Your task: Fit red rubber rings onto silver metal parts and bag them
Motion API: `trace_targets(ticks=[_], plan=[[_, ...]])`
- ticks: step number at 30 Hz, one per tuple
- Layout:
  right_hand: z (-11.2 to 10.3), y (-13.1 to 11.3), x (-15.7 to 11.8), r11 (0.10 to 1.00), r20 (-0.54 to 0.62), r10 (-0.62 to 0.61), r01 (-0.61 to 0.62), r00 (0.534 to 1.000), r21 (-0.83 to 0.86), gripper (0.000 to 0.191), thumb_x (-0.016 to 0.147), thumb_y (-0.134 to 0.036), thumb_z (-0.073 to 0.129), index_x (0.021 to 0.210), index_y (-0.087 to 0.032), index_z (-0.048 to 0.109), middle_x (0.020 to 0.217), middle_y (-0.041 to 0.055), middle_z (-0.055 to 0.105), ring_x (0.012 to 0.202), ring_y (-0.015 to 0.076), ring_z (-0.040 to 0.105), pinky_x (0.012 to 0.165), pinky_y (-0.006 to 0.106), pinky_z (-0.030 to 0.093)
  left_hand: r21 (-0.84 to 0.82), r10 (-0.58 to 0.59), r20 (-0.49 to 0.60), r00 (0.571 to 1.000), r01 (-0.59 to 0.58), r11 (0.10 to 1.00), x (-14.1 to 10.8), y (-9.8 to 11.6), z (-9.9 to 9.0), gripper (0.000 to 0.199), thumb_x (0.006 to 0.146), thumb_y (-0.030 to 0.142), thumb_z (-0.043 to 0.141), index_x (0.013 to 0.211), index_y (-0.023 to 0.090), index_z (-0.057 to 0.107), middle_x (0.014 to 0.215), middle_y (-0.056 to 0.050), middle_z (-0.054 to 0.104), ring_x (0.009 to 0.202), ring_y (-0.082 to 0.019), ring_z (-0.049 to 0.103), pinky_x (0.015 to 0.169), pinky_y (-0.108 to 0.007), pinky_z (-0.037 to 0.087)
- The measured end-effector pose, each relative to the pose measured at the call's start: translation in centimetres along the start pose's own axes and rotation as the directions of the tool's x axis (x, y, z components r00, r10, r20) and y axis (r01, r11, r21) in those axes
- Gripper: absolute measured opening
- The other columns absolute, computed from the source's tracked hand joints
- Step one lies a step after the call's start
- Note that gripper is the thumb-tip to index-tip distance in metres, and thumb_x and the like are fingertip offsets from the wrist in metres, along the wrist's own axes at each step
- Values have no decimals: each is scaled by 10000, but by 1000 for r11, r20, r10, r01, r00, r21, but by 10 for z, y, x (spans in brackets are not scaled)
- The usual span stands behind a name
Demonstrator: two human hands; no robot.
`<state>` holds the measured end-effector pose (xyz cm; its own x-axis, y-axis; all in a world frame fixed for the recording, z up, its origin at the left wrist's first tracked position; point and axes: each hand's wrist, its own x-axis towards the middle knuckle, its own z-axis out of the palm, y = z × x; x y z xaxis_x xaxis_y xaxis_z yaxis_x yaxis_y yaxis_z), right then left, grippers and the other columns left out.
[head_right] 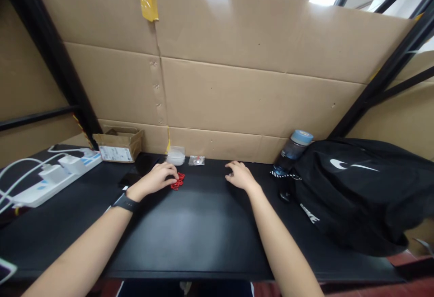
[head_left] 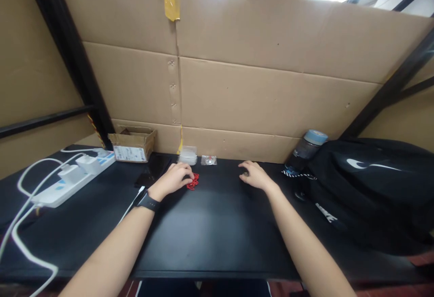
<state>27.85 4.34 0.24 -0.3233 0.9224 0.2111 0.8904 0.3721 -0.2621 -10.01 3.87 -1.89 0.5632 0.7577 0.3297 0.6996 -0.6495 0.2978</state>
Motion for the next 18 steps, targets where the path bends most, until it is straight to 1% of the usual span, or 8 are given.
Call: trace_targets(ticks=[2,3,5,7,9,11,14,18], plan=[[-5,21,-14,993,21,-43,41,999,113,416,748,-219,737,1161,-188,690,1184,114,667,1081,258,619,976,405,467,5,-11,2,1000,11,1000,0,0,1,77,885,321,689,932,283,737,1046,-26,677,1056,-227,595,901,-355,395],[-6,27,-20,986,12,-60,57,998,159,386,752,-205,726,1137,-193,698,1142,98,679,1016,236,642,939,383,487,6,-17,-1,1000,17,1000,-1,1,1,77,882,320,692,932,281,735,1045,-27,675,1054,-229,594,899,-356,392],[-3,32,-28,969,-30,-74,79,997,234,309,787,-191,683,1094,-204,711,1077,76,695,931,207,657,886,359,506,9,-26,-10,1000,26,1000,-1,3,0,69,881,317,689,913,274,732,1038,-29,670,1045,-229,591,893,-357,390],[0,31,-32,958,-63,-76,90,995,271,268,803,-186,664,1064,-210,721,1037,65,702,888,196,657,854,351,513,20,-30,-21,999,31,999,-1,6,0,64,883,305,680,869,266,729,1024,-30,665,1035,-230,585,885,-357,389],[3,30,-31,956,-79,-75,94,994,279,255,797,-188,675,1046,-211,725,1018,60,706,872,195,655,842,349,515,37,-35,-34,999,37,999,-1,10,1,72,883,289,670,843,262,723,1016,-32,662,1037,-234,575,880,-361,387],[5,30,-30,955,-91,-67,91,994,281,253,792,-197,686,1042,-210,723,1010,56,710,858,192,655,836,346,515,47,-37,-41,998,39,998,-1,12,1,66,885,286,661,875,265,723,1027,-36,660,1041,-237,568,873,-361,386],[5,32,-30,951,-112,-46,78,993,298,277,792,-223,696,1069,-208,710,1022,54,718,864,192,659,837,344,515,47,-22,-13,1000,23,999,0,15,2,101,900,312,641,935,280,730,1056,-41,654,1045,-236,564,862,-359,383],[2,34,-32,945,-150,3,46,989,324,288,802,-249,688,1087,-213,700,1069,62,721,915,203,664,838,345,514,36,-6,13,1000,5,999,0,17,3,99,902,329,642,915,292,734,1067,-32,648,1054,-234,557,885,-366,371]])
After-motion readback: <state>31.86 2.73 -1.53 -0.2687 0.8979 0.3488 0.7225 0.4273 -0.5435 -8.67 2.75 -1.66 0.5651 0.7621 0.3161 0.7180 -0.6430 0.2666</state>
